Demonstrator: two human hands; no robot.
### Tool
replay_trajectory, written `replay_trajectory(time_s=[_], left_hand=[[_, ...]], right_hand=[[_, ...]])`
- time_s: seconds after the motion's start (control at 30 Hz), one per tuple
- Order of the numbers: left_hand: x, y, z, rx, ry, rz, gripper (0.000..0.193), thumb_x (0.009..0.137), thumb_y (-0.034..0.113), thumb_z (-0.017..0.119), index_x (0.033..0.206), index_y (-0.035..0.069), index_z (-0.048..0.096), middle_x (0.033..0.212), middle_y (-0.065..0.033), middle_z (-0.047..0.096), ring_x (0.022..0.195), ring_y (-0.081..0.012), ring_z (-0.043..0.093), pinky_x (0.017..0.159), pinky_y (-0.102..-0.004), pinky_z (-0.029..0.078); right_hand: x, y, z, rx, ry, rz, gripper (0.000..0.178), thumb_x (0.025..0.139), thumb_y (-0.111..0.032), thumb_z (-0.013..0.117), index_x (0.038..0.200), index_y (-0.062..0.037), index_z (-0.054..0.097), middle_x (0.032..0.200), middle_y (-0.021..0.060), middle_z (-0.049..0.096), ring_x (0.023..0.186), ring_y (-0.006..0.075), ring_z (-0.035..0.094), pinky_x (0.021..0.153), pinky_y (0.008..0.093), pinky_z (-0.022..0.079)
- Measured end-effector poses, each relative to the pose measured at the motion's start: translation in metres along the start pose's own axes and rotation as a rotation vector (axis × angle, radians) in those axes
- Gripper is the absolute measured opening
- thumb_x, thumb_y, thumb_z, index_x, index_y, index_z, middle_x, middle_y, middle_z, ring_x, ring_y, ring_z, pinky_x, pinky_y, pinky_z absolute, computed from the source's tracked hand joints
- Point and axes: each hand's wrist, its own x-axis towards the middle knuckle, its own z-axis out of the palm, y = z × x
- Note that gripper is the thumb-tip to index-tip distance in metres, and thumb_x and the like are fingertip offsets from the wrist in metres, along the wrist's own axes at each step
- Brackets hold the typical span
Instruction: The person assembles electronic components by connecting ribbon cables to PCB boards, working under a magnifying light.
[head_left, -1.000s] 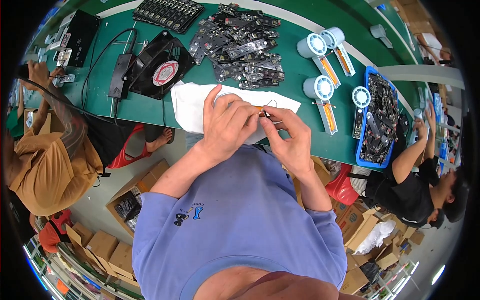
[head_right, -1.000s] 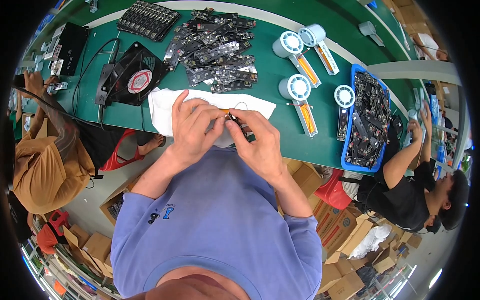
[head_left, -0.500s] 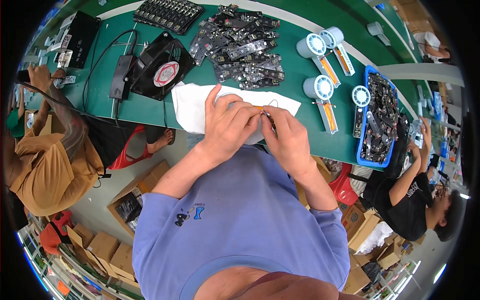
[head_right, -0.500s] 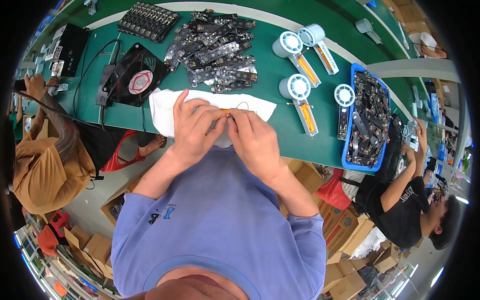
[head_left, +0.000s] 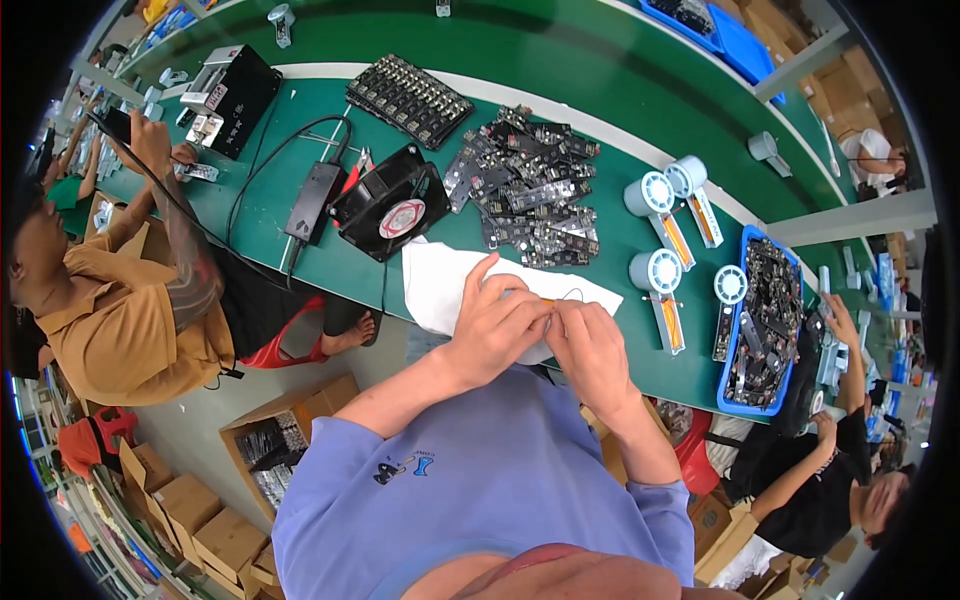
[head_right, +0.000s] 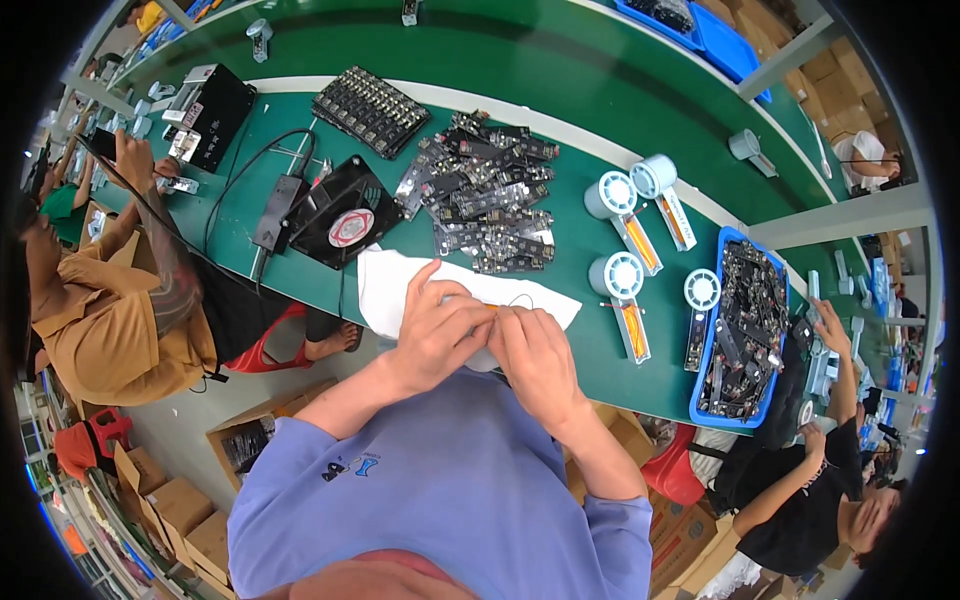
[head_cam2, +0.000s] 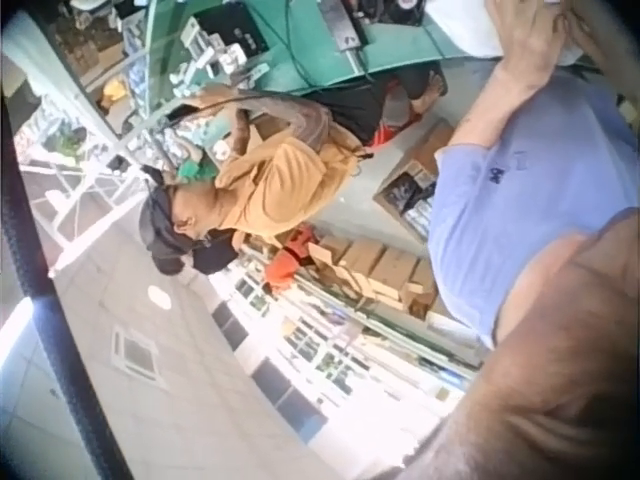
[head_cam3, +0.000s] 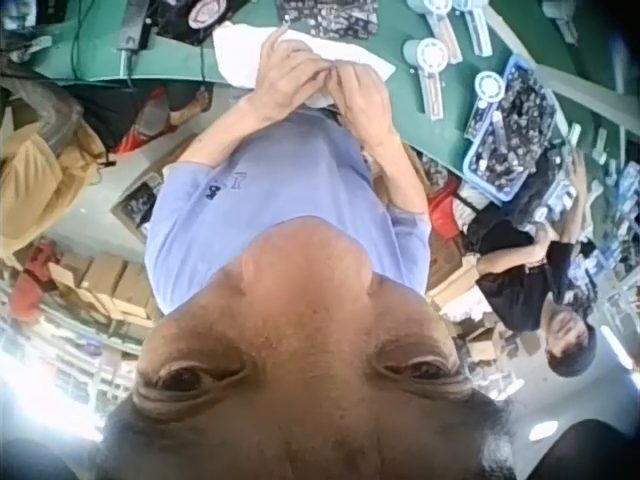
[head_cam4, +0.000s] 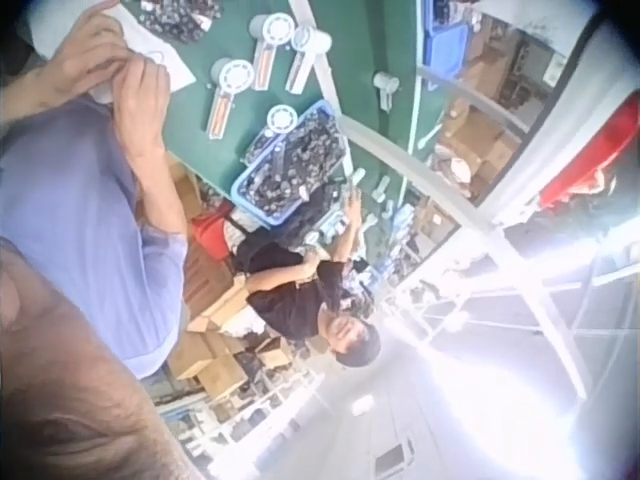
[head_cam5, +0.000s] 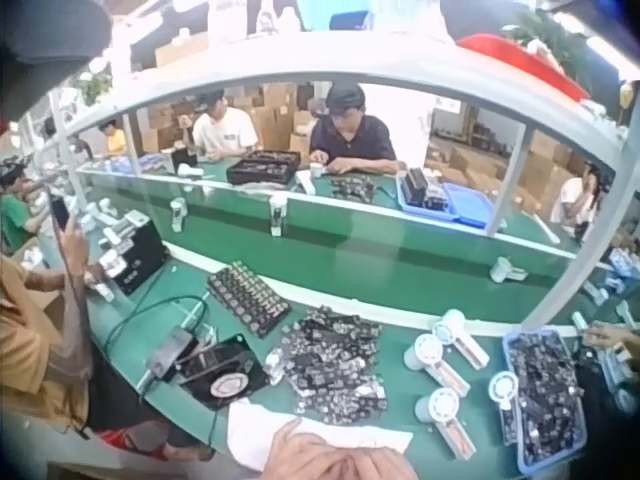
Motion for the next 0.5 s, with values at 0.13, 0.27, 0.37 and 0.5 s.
replay_trajectory(time_s=[0.13, 0.27, 0.37, 0.5], left_hand=[[-0.005, 0.001, 0.005, -0.018, 0.024, -0.007, 0.025, 0.075, 0.004, 0.084, 0.099, 0.009, 0.077, 0.094, 0.0014, 0.071, 0.1, -0.0225, 0.064, 0.117, -0.0552, 0.037], [0.001, -0.007, 0.003, 0.006, 0.011, 0.003, 0.025, 0.075, 0.005, 0.084, 0.097, 0.01, 0.076, 0.093, 0.0008, 0.071, 0.1, -0.0231, 0.065, 0.117, -0.0555, 0.037], [0.009, -0.01, 0.0, 0.055, 0.027, 0.004, 0.022, 0.075, 0.004, 0.084, 0.094, 0.012, 0.075, 0.092, 0.0016, 0.072, 0.099, -0.0223, 0.065, 0.117, -0.0547, 0.037], [0.01, -0.015, -0.001, 0.12, 0.049, -0.011, 0.022, 0.076, 0.008, 0.083, 0.093, 0.013, 0.072, 0.097, 0.003, 0.07, 0.105, -0.0216, 0.063, 0.118, -0.0566, 0.033]], right_hand=[[0.0, 0.006, -0.001, 0.045, -0.039, -0.067, 0.026, 0.086, 0.005, 0.073, 0.111, 0.0026, 0.066, 0.096, 0.0163, 0.068, 0.083, 0.035, 0.066, 0.074, 0.0443, 0.055], [0.006, 0.011, -0.005, 0.072, -0.109, -0.067, 0.031, 0.088, 0.004, 0.073, 0.118, 0.0032, 0.067, 0.097, 0.0168, 0.068, 0.085, 0.0357, 0.066, 0.074, 0.0437, 0.056], [0.012, 0.009, -0.009, 0.209, -0.035, 0.005, 0.034, 0.093, -0.001, 0.072, 0.126, 0.0028, 0.065, 0.105, 0.0193, 0.069, 0.093, 0.0355, 0.068, 0.077, 0.0422, 0.056], [0.004, -0.003, -0.02, 0.428, -0.146, 0.482, 0.037, 0.096, -0.005, 0.074, 0.131, 0.0003, 0.066, 0.111, 0.0196, 0.071, 0.097, 0.0314, 0.072, 0.08, 0.0386, 0.058]])
